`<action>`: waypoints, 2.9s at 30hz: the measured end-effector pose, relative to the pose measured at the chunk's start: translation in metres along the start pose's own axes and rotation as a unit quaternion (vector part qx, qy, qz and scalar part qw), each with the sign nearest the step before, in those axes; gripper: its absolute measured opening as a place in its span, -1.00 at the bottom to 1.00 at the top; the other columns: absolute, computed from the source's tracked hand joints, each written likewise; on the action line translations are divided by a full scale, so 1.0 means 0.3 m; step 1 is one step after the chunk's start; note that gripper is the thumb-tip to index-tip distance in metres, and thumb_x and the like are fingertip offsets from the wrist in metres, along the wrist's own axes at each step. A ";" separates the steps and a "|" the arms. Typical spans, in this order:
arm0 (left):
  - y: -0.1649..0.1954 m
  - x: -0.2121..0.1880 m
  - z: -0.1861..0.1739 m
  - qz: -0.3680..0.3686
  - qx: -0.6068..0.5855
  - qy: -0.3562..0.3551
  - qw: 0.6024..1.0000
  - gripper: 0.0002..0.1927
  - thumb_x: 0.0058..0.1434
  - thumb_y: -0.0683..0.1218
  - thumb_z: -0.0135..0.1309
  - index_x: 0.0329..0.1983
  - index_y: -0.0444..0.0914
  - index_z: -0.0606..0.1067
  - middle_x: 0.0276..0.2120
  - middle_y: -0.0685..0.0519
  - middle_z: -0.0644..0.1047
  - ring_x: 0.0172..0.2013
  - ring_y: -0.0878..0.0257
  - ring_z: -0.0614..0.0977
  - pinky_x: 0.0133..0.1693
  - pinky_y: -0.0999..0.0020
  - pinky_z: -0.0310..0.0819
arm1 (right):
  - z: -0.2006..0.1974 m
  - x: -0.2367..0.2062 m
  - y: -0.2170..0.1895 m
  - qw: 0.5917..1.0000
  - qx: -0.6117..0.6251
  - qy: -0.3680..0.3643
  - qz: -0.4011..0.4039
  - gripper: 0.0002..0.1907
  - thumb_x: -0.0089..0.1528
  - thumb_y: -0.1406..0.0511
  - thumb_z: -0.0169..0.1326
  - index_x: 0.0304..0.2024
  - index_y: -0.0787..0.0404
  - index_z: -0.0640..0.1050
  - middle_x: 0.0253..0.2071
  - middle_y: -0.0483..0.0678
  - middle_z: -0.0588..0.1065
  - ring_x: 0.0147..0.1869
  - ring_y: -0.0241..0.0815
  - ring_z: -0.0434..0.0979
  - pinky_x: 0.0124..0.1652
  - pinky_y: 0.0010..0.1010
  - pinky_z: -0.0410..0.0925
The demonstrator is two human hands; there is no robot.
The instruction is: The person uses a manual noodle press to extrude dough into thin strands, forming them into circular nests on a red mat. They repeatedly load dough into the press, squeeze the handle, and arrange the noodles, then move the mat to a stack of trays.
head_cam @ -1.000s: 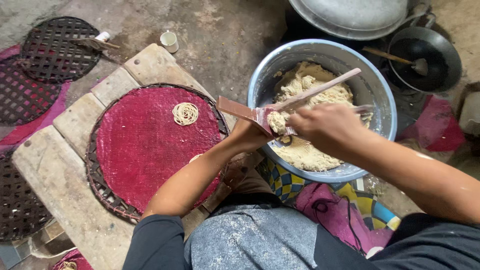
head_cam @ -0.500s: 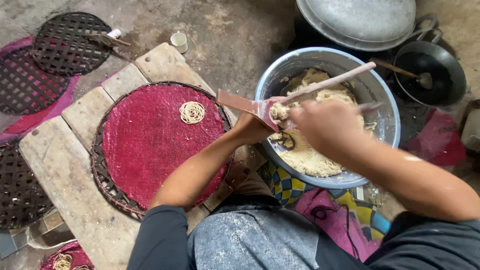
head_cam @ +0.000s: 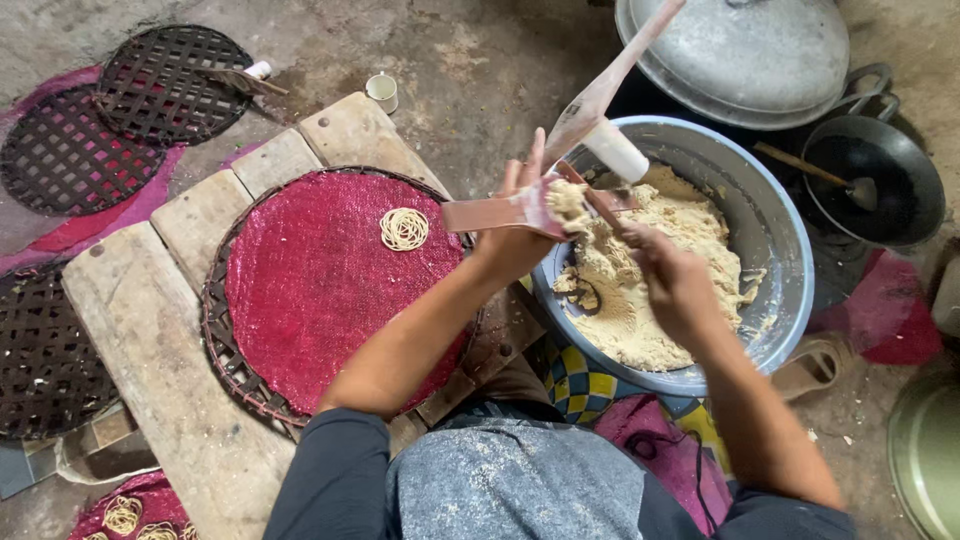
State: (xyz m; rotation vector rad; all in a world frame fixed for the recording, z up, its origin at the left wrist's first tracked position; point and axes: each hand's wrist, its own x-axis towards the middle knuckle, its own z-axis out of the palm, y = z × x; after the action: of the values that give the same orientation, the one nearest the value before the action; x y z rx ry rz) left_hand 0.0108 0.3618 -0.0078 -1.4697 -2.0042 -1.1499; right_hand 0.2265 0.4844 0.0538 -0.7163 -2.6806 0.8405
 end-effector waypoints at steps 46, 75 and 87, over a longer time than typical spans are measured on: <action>-0.030 -0.179 -0.557 -0.186 -0.246 -0.228 0.924 -0.09 0.04 0.26 0.38 0.37 -0.19 0.32 0.33 -0.12 0.35 0.38 -0.01 0.32 0.41 0.07 0.11 | -0.045 0.305 -0.451 0.778 0.246 -0.542 -0.202 -0.23 0.23 -0.04 -0.02 0.21 0.44 0.20 0.10 0.33 0.27 0.17 0.16 0.28 0.10 0.01 0.27; -0.406 -0.228 -0.231 -0.049 -0.915 0.233 0.326 -0.76 0.34 0.12 -0.02 -0.15 -0.12 0.42 -0.29 0.15 0.49 -0.17 0.26 0.55 0.21 0.25 0.43 | 0.116 0.358 -0.322 0.841 -0.035 -0.530 0.106 -0.11 0.34 -0.27 -0.52 0.10 0.31 0.45 -0.09 0.31 0.54 -0.06 0.11 0.58 0.04 -0.14 0.47; -0.424 -0.203 -0.265 -0.057 -0.875 0.236 0.418 -0.66 0.34 0.24 0.00 -0.13 -0.10 0.43 -0.30 0.21 0.47 -0.18 0.28 0.55 0.10 0.16 0.47 | 0.119 0.352 -0.402 0.858 -0.022 -0.504 0.092 -0.18 0.34 -0.24 -0.50 -0.15 0.26 0.52 -0.37 0.08 0.48 -0.33 -0.11 0.50 -0.25 -0.24 0.53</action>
State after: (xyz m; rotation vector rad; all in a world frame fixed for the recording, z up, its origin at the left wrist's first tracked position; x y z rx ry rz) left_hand -0.0953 0.2486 -0.0538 -0.9560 0.2875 -3.4667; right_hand 0.0777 0.4365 0.1044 -0.6534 -3.5685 1.5500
